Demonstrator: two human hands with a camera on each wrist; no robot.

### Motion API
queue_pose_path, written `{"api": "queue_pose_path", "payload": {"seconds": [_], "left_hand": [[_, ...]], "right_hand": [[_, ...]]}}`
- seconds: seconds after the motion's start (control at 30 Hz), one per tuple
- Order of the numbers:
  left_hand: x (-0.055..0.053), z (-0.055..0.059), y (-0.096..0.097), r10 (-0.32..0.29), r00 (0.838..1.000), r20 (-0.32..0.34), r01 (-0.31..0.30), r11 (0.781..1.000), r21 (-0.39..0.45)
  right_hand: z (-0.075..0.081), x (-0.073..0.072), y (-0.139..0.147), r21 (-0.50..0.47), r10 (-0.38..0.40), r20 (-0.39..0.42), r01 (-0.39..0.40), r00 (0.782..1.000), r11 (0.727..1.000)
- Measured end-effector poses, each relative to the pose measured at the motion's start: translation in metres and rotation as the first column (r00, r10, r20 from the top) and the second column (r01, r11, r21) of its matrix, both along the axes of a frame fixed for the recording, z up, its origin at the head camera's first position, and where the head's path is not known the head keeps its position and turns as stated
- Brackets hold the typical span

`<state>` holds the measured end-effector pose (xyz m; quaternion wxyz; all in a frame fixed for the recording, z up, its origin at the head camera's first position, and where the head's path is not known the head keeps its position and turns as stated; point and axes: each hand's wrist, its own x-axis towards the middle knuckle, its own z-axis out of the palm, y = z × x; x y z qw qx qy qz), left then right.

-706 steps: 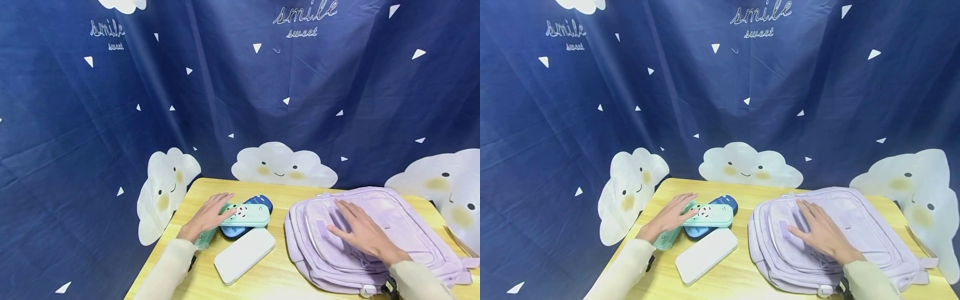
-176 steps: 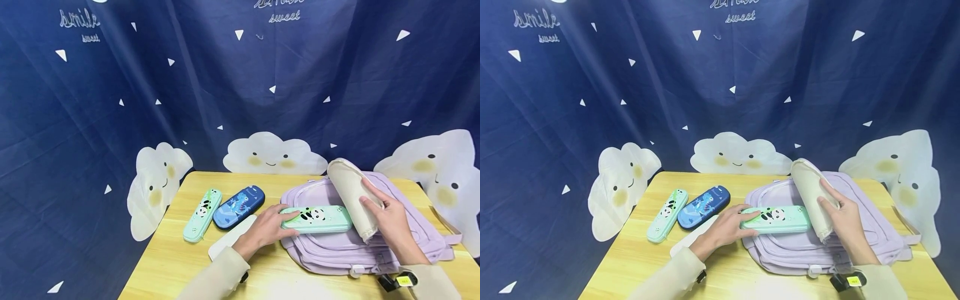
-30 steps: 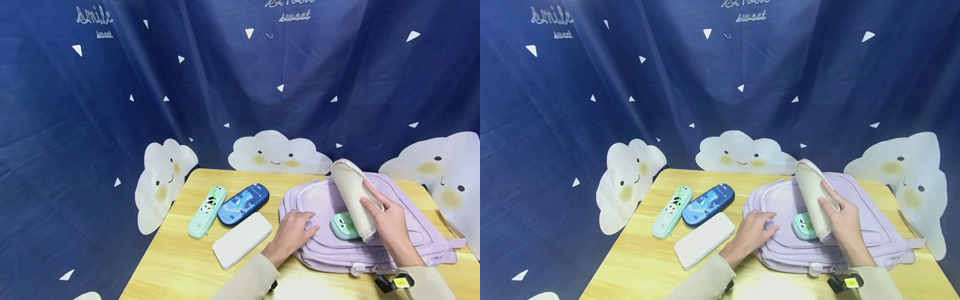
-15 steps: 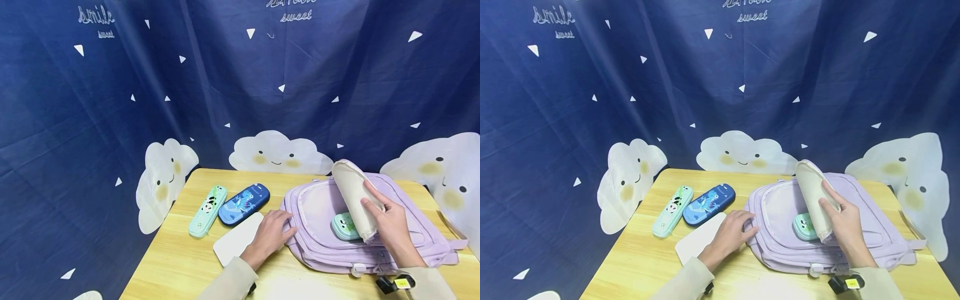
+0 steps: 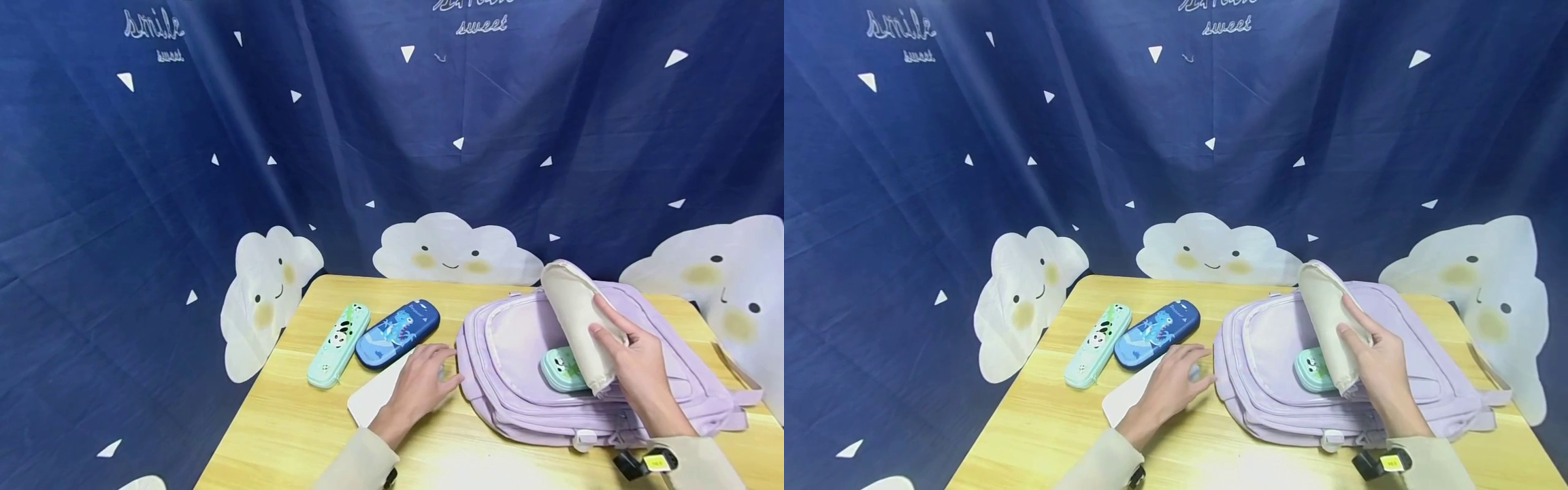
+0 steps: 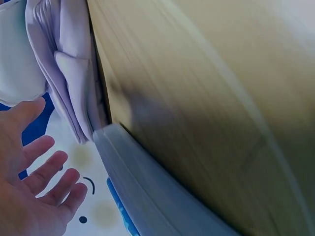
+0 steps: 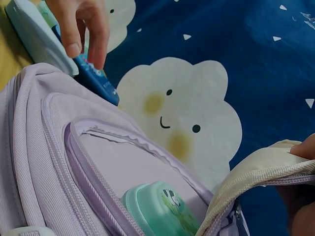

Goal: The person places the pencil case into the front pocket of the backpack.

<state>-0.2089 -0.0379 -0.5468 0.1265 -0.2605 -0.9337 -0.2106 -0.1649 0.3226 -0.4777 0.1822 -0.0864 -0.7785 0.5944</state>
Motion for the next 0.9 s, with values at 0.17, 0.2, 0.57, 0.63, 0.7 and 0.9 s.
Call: {"api": "queue_pose_path", "payload": {"seconds": [0.17,0.2,0.57,0.63,0.7,0.9], "left_hand": [[0.001,0.001,-0.015,-0.003,1.000,-0.019,0.003,1.000,-0.011],[0.002,0.001,-0.018,-0.003,1.000,-0.020,0.003,1.000,-0.012],[0.007,-0.003,-0.050,0.055,0.998,-0.012,-0.055,0.998,0.024],[0.009,-0.005,-0.056,0.063,0.998,-0.007,-0.063,0.998,0.024],[0.012,-0.006,-0.063,0.073,0.997,-0.003,-0.073,0.997,0.028],[0.018,-0.010,-0.081,0.125,0.992,0.028,-0.126,0.991,0.034]], "right_hand": [[0.000,0.000,0.001,-0.030,0.008,-0.005,-0.008,1.000,1.000],[-0.001,0.000,0.001,-0.035,0.009,-0.006,-0.009,1.000,0.999],[-0.001,-0.001,0.001,-0.057,0.008,-0.014,-0.009,1.000,0.998],[-0.001,-0.001,0.001,-0.046,0.006,-0.011,-0.007,1.000,0.999],[-0.001,-0.001,0.001,-0.033,0.003,-0.003,-0.003,1.000,0.999],[0.000,0.000,0.001,-0.020,0.002,0.016,-0.002,1.000,1.000]]}}
